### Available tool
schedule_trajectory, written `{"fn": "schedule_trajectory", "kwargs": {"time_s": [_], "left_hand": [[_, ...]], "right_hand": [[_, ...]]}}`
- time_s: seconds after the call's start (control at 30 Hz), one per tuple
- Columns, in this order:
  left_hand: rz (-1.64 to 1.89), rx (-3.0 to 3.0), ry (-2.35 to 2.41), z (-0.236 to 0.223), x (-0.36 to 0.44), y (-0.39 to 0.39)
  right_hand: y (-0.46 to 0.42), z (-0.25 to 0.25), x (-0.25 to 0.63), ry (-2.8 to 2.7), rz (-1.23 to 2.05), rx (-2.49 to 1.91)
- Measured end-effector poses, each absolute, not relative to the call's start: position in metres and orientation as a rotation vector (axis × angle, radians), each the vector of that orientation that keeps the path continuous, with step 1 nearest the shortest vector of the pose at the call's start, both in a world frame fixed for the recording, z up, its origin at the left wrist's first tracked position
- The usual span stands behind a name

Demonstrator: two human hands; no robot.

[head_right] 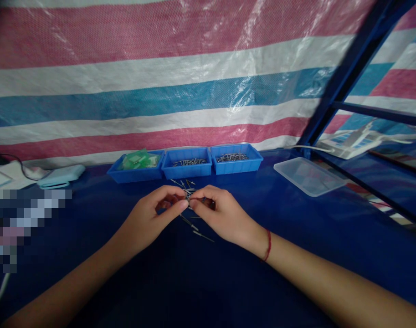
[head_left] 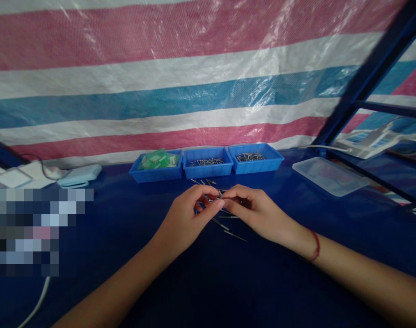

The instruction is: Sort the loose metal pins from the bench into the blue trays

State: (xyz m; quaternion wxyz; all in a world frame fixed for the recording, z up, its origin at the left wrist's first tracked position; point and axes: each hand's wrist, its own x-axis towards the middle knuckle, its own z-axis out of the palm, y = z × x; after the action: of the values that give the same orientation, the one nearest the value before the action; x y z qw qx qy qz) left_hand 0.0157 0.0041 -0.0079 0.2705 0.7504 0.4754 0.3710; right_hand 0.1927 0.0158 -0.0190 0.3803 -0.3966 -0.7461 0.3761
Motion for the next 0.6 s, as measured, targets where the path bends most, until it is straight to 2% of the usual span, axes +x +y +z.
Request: {"fn": "schedule_trajectory", "kwargs": {"time_s": [0.6], "left_hand": [[1.013, 1.987, 1.309, -0.0003, 0.0179, -0.0007]], "right_hand": [[0.0105, -0.0173, 0.1911, -2.038, 0.937, -0.921]]}}
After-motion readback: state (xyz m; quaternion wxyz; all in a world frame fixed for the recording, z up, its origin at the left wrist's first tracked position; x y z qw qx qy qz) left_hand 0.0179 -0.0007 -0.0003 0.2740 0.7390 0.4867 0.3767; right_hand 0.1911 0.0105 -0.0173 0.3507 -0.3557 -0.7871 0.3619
